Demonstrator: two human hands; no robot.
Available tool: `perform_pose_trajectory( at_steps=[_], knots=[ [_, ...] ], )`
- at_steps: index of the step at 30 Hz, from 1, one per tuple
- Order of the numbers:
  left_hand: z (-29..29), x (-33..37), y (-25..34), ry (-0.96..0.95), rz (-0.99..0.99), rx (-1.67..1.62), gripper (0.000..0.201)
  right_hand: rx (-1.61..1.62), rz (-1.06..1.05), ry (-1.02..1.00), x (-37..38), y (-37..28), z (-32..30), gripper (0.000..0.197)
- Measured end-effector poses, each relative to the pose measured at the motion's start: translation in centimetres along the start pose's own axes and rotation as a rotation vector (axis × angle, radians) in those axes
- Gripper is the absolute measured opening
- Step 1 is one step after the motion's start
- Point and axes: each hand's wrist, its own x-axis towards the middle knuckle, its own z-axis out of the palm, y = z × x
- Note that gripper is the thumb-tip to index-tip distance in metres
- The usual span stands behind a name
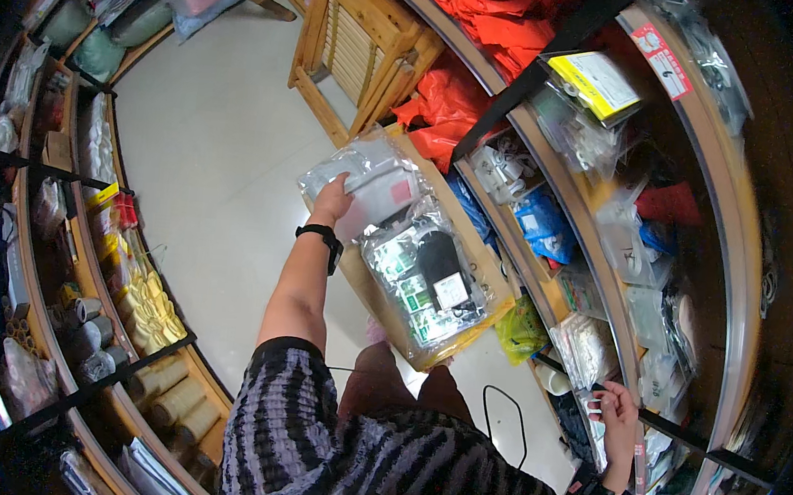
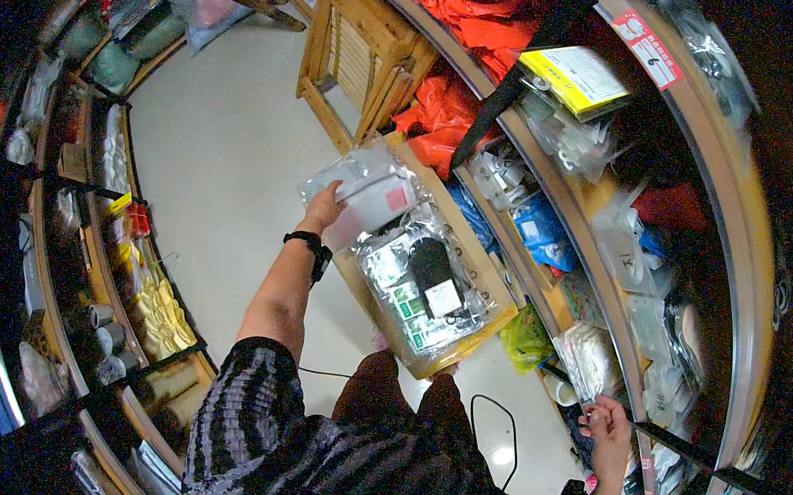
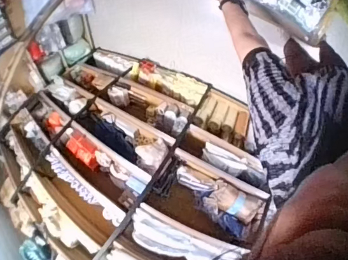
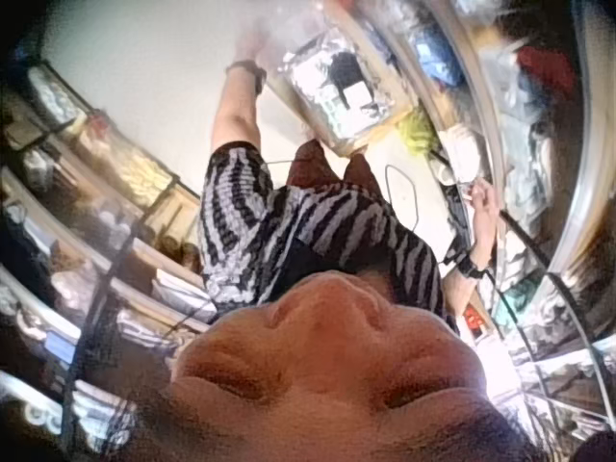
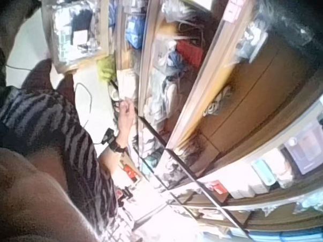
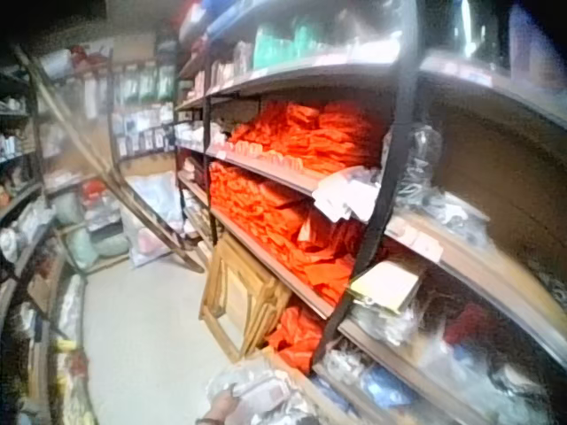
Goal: The person organizes various packaged goods on shelves by picking them up from a box, inspecting the packages, and placing them into specific spots on the metal shelving unit.
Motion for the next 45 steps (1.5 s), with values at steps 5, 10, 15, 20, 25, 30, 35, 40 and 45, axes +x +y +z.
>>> perform_pose_trajectory(
  at_steps=[5,10,15,20,25,30,35,40,45],
  knots=[
    [2.8,1.0,-4.2,-0.072,-0.067,0.101,0.051,-0.087,-0.027,-0.088,0.2,-0.7,2.0,0.025],
    [3.9,0.3,-2.6,-0.044,0.0,-0.112,0.051,-0.106,-0.078,-0.081,0.3,-2.2,1.2,0.025],
    [-0.7,-2.4,1.5,0.084,0.161,-0.35,0.035,-0.165,-0.281,-0.022,1.7,-5.6,0.8,0.023],
    [-6.3,-5.0,12.7,0.085,0.403,-0.583,0.031,-0.205,-0.585,0.154,1.9,-9.4,-3.1,0.023],
    [-10.9,-10.0,24.1,0.058,0.713,-0.594,0.029,-0.406,-0.907,0.496,2.6,-13.8,-7.1,0.029],
    [-11.9,-13.9,34.6,0.015,0.923,-0.504,0.031,-0.771,-0.929,0.838,7.3,-12.6,-12.2,0.042],
    [-13.0,-14.5,43.8,0.179,1.166,-0.183,0.037,-0.932,-0.707,0.79,9.6,-10.8,-13.3,0.053],
    [-12.2,-13.1,52.8,0.268,1.286,0.115,0.044,-0.906,-0.833,0.954,9.4,-10.6,-12.8,0.046],
    [-7.6,-9.7,56.5,0.505,1.359,0.558,0.04,-0.868,-0.886,0.955,9.7,-10.9,-12.8,0.046]
  ],
)
